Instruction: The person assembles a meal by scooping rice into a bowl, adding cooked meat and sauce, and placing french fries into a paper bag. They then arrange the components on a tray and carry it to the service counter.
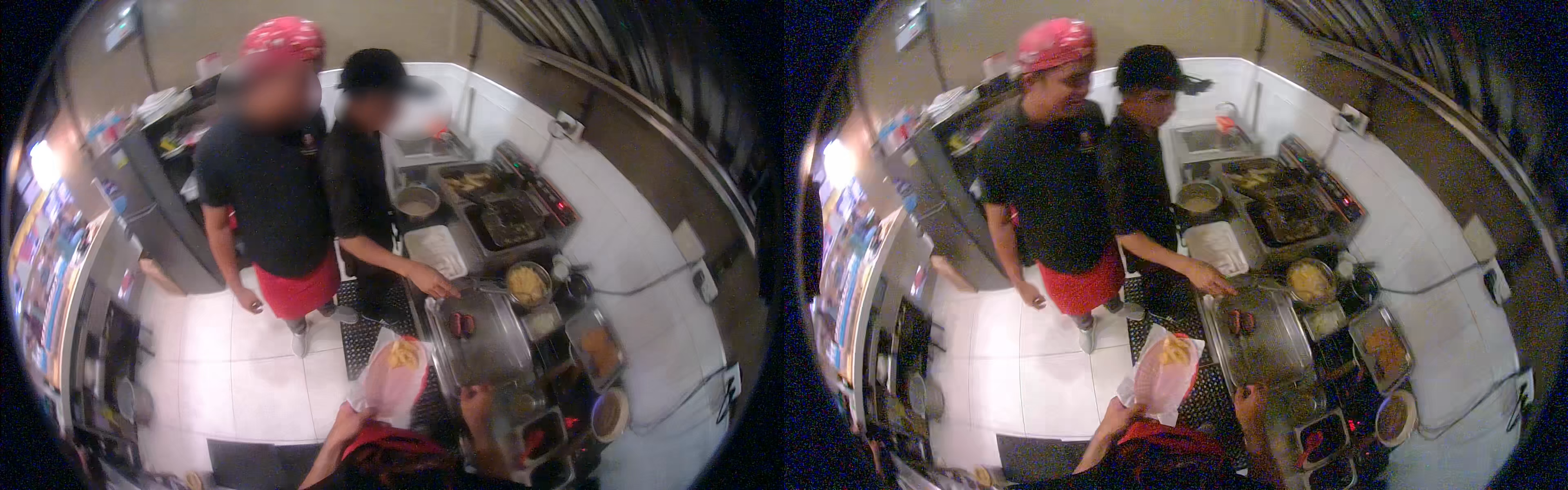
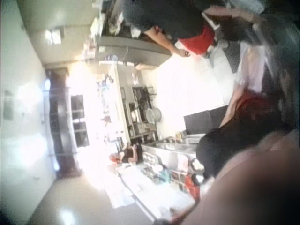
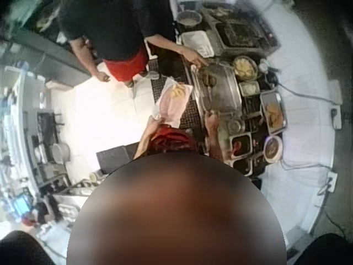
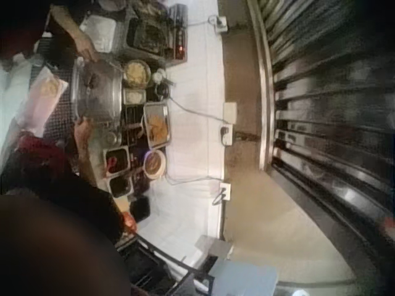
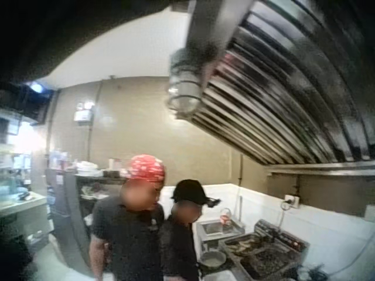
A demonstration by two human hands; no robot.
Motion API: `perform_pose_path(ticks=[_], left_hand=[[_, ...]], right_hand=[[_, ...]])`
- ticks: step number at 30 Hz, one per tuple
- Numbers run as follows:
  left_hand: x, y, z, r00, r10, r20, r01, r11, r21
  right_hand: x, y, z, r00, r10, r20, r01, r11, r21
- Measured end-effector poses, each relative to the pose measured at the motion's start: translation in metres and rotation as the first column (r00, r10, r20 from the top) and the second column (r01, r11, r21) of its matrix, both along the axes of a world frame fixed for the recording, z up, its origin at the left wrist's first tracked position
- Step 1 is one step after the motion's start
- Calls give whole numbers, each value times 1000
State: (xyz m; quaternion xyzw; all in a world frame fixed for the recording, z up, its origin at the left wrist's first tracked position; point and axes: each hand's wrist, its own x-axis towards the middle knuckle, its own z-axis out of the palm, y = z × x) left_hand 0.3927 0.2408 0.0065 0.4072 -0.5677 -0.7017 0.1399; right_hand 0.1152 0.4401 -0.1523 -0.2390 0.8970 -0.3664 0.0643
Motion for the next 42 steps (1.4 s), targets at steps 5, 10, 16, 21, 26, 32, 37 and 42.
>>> perform_pose_path(ticks=[5, 10, 16, 21, 26, 32, 37, 42], left_hand=[[103, 16, -56, 979, 205, 11, -198, 956, -216], [197, 25, -38, 802, 529, -276, -488, 848, 206], [382, 48, -4, 673, 737, -55, -731, 675, 103], [500, 46, -71, 412, 873, -260, -872, 461, 167], [594, 53, -74, -112, 942, -315, -960, -21, 278], [697, 72, -149, -639, 709, -300, -763, -533, 365], [768, 66, -180, -928, 269, -258, -363, -811, 458], [826, 58, -237, -959, -47, -278, -120, -824, 554]], right_hand=[[1, -18, -59, 971, -24, 236, 45, 995, -85], [16, -13, -46, 724, 13, -689, 20, 999, 39], [210, -142, 103, 743, 404, -534, -557, 815, -158], [346, -276, 48, 758, 635, -151, -652, 741, -160], [543, -347, 37, 103, 965, -242, -993, 86, -79], [726, -383, 70, -436, 876, 208, -899, -433, -62], [808, -446, 20, -671, 709, 217, -723, -691, 22], [886, -529, -44, -779, 539, 320, -514, -841, 168]])
